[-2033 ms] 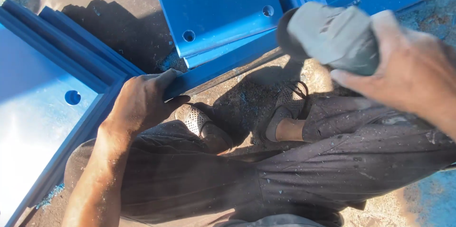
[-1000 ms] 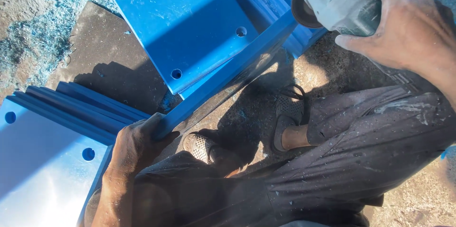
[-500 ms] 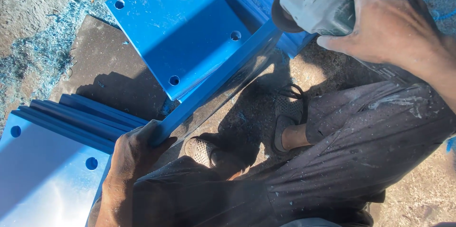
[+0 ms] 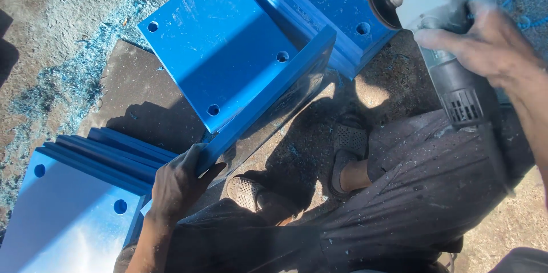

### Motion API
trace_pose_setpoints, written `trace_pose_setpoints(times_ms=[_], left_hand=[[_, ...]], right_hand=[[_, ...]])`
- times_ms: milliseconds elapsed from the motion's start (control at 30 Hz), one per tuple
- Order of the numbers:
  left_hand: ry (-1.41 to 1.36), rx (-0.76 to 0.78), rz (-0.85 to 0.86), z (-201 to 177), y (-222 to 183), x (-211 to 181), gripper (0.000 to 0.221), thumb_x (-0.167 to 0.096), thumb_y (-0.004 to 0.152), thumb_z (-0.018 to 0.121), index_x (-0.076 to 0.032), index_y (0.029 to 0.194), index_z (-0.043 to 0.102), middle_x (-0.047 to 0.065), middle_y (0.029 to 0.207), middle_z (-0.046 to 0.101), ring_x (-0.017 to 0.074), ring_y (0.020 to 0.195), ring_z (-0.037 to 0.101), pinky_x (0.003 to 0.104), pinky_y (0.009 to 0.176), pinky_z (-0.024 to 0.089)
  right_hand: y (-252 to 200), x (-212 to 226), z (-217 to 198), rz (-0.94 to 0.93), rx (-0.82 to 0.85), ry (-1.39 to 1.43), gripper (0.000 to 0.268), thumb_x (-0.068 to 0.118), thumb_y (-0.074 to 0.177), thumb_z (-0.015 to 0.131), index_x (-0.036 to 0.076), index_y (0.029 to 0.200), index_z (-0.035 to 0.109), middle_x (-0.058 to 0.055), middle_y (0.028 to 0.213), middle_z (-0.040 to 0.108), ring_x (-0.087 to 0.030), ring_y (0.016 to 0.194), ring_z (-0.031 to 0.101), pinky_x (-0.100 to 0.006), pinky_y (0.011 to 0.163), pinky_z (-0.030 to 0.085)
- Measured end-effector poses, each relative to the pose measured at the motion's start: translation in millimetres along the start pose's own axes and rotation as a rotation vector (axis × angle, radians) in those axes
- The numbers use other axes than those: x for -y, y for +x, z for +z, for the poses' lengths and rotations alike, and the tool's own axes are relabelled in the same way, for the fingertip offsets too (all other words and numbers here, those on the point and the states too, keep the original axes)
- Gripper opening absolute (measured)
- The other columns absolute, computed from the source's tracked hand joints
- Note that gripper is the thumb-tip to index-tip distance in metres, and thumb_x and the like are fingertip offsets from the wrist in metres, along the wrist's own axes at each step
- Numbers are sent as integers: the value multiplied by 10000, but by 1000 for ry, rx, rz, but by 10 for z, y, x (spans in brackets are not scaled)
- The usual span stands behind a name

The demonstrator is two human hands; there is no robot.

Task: Grinding the edges of blue plastic components using an angle grinder.

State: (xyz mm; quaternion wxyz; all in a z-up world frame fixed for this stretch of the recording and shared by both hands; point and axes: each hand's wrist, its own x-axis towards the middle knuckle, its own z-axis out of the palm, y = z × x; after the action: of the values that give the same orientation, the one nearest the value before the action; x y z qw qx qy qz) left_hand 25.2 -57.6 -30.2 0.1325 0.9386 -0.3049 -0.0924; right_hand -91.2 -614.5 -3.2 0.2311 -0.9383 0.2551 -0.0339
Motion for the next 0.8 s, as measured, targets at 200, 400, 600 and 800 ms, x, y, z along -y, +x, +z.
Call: trace_pose_setpoints(times_ms=[200,400,600,800], left_hand=[[172,15,87,617,1101,-913,501,-405,967,673,-80,1295,478,186,1113,680,292,864,709,413,677,588],[149,-86,88,849,2104,-1900,592,-399,983,606,-21,1404,432,180,1084,658,337,947,680,439,741,544],[284,-70,87,1117,2369,-1685,446,-164,1001,520,11,1401,433,192,1059,651,335,932,694,447,706,551],[369,-62,203,1590,2844,-1115,559,-131,1011,470,28,1526,323,224,1036,658,357,844,694,488,648,533]], right_hand=[[-403,520,-79,295,108,1196,787,560,900,682,-27,1403,530,-110,990,691,-197,785,729,-330,649,635],[-314,236,89,322,206,1431,632,533,1049,600,-11,1366,556,-127,960,683,-254,752,698,-384,591,571],[275,-330,461,297,328,1660,637,530,991,553,-58,1236,563,-191,938,680,-316,795,707,-443,668,611],[322,-374,387,326,443,1726,658,561,956,556,-55,1187,577,-197,899,684,-319,772,721,-457,632,606]])
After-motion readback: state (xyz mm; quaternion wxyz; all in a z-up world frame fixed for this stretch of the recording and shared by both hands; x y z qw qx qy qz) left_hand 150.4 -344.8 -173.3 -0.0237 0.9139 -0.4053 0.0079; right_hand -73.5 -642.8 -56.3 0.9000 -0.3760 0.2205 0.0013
